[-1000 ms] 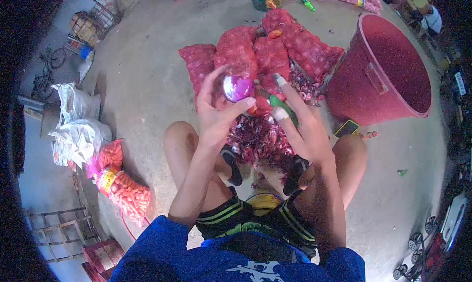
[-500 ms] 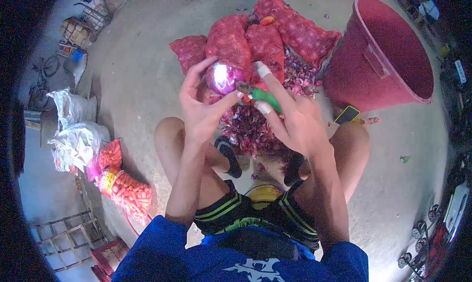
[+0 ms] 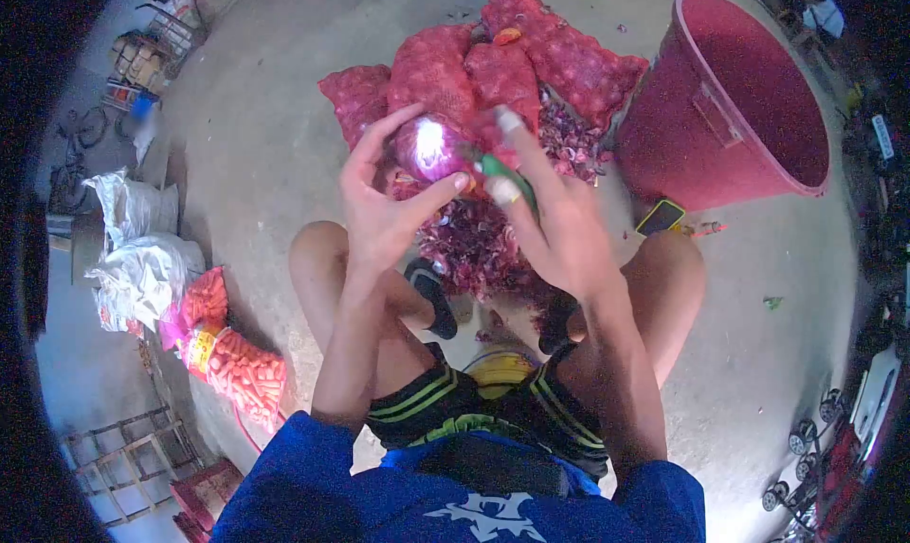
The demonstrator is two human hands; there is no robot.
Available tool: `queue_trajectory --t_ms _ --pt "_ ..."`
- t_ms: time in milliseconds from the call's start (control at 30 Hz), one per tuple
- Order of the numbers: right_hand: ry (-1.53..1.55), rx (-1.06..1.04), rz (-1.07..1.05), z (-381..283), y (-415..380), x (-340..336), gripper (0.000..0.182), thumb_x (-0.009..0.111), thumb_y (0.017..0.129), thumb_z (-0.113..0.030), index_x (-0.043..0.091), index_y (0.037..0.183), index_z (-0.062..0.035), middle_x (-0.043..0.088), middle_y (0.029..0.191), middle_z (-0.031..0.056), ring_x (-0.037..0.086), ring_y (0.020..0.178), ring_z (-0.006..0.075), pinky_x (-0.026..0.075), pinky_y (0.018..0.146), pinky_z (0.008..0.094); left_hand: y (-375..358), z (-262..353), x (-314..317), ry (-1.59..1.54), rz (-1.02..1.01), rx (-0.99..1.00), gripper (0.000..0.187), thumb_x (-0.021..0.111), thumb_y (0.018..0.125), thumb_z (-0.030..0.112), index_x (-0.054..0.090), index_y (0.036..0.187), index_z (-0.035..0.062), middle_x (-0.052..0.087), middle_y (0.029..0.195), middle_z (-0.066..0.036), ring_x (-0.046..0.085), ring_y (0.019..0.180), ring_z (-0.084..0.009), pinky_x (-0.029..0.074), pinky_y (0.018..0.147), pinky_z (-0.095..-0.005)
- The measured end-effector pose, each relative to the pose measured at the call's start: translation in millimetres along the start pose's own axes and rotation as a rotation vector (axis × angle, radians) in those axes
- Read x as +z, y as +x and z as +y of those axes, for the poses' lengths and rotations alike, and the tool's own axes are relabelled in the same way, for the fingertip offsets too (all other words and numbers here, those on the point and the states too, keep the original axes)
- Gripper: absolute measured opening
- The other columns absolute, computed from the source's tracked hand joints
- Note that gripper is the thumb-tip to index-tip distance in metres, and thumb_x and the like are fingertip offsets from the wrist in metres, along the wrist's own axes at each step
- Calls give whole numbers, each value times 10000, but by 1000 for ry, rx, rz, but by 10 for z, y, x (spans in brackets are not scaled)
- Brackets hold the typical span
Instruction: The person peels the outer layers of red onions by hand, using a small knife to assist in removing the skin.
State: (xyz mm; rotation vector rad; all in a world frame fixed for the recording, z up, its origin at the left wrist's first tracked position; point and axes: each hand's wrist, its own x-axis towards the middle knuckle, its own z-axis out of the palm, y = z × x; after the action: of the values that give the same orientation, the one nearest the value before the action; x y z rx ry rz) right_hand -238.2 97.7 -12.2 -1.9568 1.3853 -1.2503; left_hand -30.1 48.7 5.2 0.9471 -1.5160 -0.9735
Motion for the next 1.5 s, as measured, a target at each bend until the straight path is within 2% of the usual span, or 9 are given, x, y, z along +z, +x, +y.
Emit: queue_trajectory --t_ms 133,433,533,667,767,867,967,1233,1500 --pt "467 439 -270 -73 1 -135 656 614 1011 -105 397 1626 -36 758 1003 234 749 843 331 546 761 397 -15 -17 8 -132 -36 -113 774 926 721 -17 606 1426 -3 718 1242 -84 703 1130 -168 578 985 -323" --pt "110 -6 -136 -106 29 -12 582 576 1010 -51 480 1583 -30 761 1145 248 752 873 311 560 838 399 -46 -64 45 -243 -124 -78 824 895 712 -113 550 1455 -22 598 1414 -123 629 1276 -207 563 1077 -376" --pt "159 -52 -19 -94 73 43 518 548 1049 -80 524 1566 -50 773 1026 161 708 773 231 549 762 345 -52 -17 78 -318 -81 -124 812 946 696 -30 589 1424 4 629 1388 -93 633 1267 -194 532 1115 -379" --pt "504 378 38 200 115 83 487 489 1122 -169 492 1599 -73 570 809 -33 499 690 54 460 658 239 -63 -19 41 -489 -113 -56 867 948 677 -67 551 1447 -27 640 1372 -120 647 1259 -209 532 1127 -388" --pt "547 564 -34 260 132 53 516 512 1098 -135 472 1607 -56 563 795 -11 532 704 70 487 684 252 -54 7 38 -564 -53 -71 877 931 682 -99 538 1462 -27 643 1366 -118 648 1256 -210 539 1123 -380" --pt "466 322 -41 145 58 41 560 543 1068 -133 452 1611 -35 684 878 59 602 740 128 528 732 308 -33 -40 13 -505 -9 -114 856 914 697 -116 544 1463 -21 649 1361 -115 646 1258 -205 554 1106 -372" --pt "163 69 -142 -49 19 -120 610 582 1037 -182 436 1612 -39 755 1257 199 763 1003 358 564 883 426 -17 -3 -37 -278 -2 -30 807 912 703 -88 586 1437 -11 658 1360 -110 671 1208 -191 577 1053 -345" --pt "138 -55 -122 -157 83 -46 604 629 1029 -169 464 1603 -85 754 1133 234 750 899 407 569 800 434 -44 39 -54 -143 -65 10 816 898 710 -94 566 1453 -31 667 1364 -124 670 1225 -205 538 1084 -363" --pt "86 -25 80 -58 95 135 483 615 1017 -77 595 1500 -73 735 1234 244 732 1084 431 564 924 429 -21 -36 -73 -317 -97 -92 824 905 701 -98 548 1440 -32 643 1382 -151 675 1213 -203 570 1059 -356"
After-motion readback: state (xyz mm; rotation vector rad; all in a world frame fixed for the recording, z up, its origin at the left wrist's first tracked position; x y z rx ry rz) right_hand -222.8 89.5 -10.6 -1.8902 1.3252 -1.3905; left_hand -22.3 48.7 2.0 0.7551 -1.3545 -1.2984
